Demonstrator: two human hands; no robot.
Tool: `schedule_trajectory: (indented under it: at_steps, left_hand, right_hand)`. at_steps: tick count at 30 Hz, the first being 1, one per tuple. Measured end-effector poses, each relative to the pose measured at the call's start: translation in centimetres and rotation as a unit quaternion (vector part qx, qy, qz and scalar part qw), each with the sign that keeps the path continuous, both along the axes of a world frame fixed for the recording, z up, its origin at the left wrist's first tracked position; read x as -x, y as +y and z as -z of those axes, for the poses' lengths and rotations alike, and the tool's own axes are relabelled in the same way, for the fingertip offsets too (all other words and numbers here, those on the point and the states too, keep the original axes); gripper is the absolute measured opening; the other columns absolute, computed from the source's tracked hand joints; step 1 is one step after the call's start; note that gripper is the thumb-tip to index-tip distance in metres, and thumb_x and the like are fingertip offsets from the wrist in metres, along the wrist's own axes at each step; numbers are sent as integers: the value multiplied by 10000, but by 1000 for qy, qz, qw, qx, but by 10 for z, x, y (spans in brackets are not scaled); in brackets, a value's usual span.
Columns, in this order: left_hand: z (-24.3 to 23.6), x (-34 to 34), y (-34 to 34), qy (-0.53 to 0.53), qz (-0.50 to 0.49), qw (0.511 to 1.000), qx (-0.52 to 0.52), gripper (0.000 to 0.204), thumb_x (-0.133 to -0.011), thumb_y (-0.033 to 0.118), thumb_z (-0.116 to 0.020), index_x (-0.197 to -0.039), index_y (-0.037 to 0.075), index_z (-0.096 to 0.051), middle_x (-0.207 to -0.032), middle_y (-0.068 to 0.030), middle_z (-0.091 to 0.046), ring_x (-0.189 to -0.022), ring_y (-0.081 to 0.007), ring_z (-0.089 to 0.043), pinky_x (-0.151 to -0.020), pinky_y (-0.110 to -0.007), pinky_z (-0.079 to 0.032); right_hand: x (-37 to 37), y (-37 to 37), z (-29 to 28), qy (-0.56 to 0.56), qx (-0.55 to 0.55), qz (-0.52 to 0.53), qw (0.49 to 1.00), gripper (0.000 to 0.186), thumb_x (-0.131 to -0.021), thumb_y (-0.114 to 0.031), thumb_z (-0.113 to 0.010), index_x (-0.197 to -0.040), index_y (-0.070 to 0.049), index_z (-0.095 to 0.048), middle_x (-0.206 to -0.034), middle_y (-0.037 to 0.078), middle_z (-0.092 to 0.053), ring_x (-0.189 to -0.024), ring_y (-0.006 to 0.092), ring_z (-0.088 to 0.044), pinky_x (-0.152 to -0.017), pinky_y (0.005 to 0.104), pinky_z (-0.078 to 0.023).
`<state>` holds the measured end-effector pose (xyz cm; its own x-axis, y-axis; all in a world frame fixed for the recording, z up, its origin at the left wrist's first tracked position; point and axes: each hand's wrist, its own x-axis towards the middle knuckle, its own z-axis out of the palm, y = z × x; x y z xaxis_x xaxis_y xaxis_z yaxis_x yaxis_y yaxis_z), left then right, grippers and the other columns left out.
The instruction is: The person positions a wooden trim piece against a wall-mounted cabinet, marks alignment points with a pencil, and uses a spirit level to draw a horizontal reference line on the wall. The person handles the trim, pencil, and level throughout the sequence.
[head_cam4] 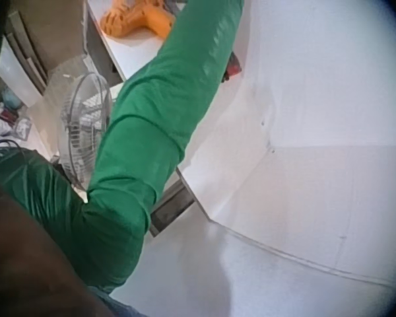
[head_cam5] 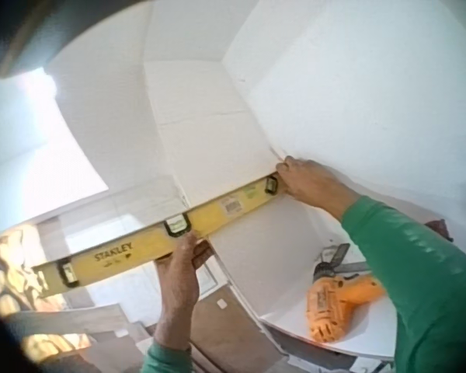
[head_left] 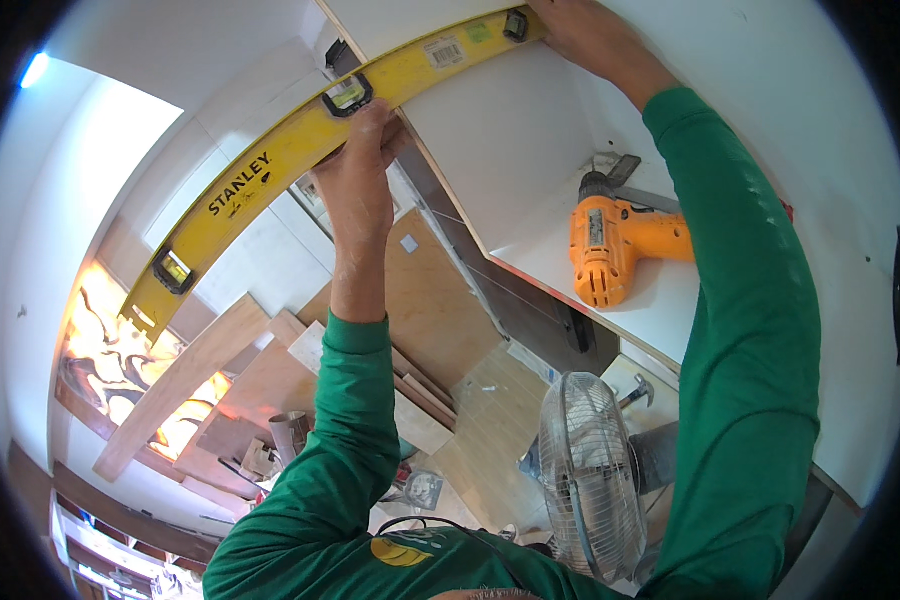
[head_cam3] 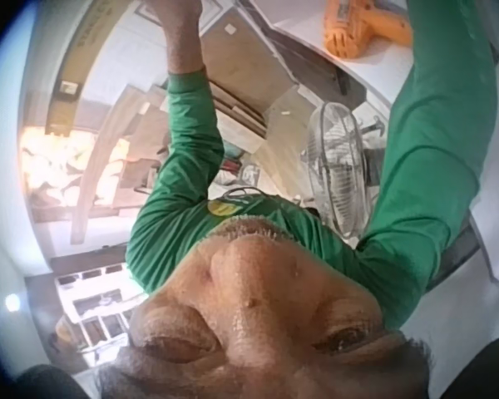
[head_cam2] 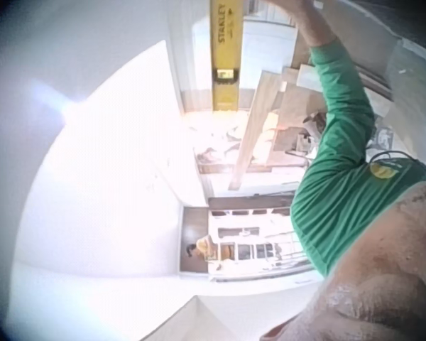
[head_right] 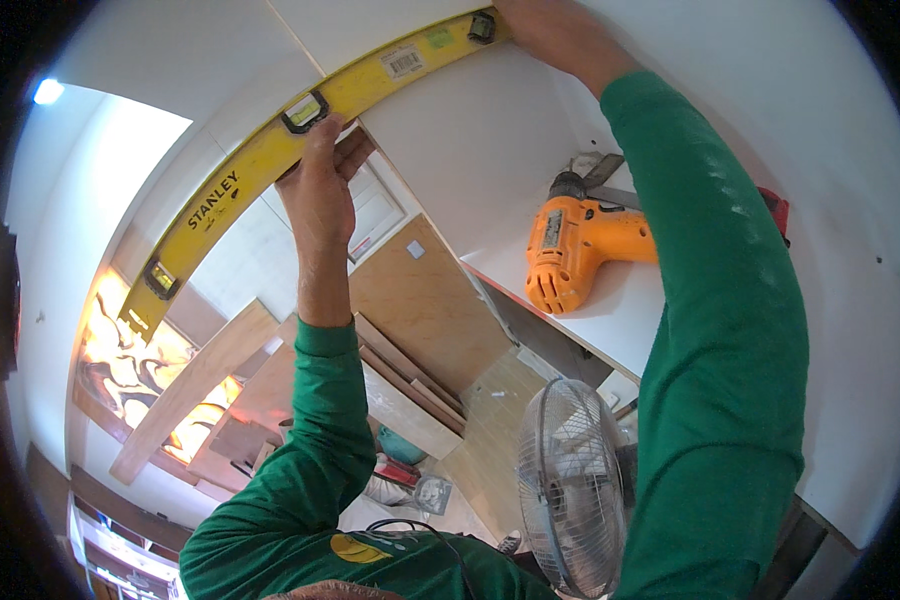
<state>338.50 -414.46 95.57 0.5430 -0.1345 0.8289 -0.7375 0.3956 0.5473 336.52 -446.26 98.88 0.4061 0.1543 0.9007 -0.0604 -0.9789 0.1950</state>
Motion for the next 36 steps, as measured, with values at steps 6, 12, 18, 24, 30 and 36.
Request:
schedule_trajectory:
  at_steps: [6,12,18,24,30,36]
  left_hand:
    - [1,-2,1,12,7,1000,9,305,-971,137,-705,-1200,-52,-637,-1136,-148,-704,-1009,-254,-738,-903,-412,-632]
    - [-1,-4,1,5,6,1000,-11,385,-983,142,-670,-1283,-89,-594,-1190,-192,-683,-1031,-291,-742,-894,-412,-655]
    - [1,-8,1,13,2,1000,-7,379,-988,154,-686,-1271,-82,-602,-1175,-184,-693,-999,-277,-746,-868,-395,-651]
    - [0,-6,8,5,-20,1000,-9,351,-994,138,-680,-1279,-53,-600,-1172,-171,-695,-996,-283,-746,-875,-412,-653]
    - [3,-5,1,-4,-13,1000,-2,357,-999,125,-674,-1289,-61,-581,-1197,-178,-674,-1025,-297,-738,-892,-431,-657]
    - [4,-7,-4,0,-14,1000,2,365,-993,121,-678,-1289,-67,-577,-1191,-186,-671,-1000,-290,-741,-883,-426,-664]
  right_hand:
    - [-12,0,7,-19,-7,45,999,430,-948,-126,-702,-1332,-21,-540,-1246,179,-624,-1082,377,-699,-949,482,-592]
    - [-12,-3,4,-28,-20,50,998,407,-945,-87,-680,-1328,-19,-560,-1224,169,-633,-1025,381,-711,-894,490,-609]
    - [-12,0,4,-28,-24,40,999,317,-965,-74,-629,-1272,-12,-586,-1181,173,-645,-1010,372,-720,-878,493,-611]
    - [-13,1,5,-13,-17,33,999,473,-941,-73,-660,-1391,-21,-525,-1334,180,-606,-1113,389,-686,-962,495,-582]
    - [-23,-8,14,-79,38,52,995,241,-1004,-155,-594,-1192,-5,-596,-1150,188,-668,-968,342,-730,-858,458,-602]
    - [-14,-11,9,-60,34,46,997,198,-1005,-131,-544,-1099,24,-625,-1061,216,-680,-907,356,-749,-805,449,-621]
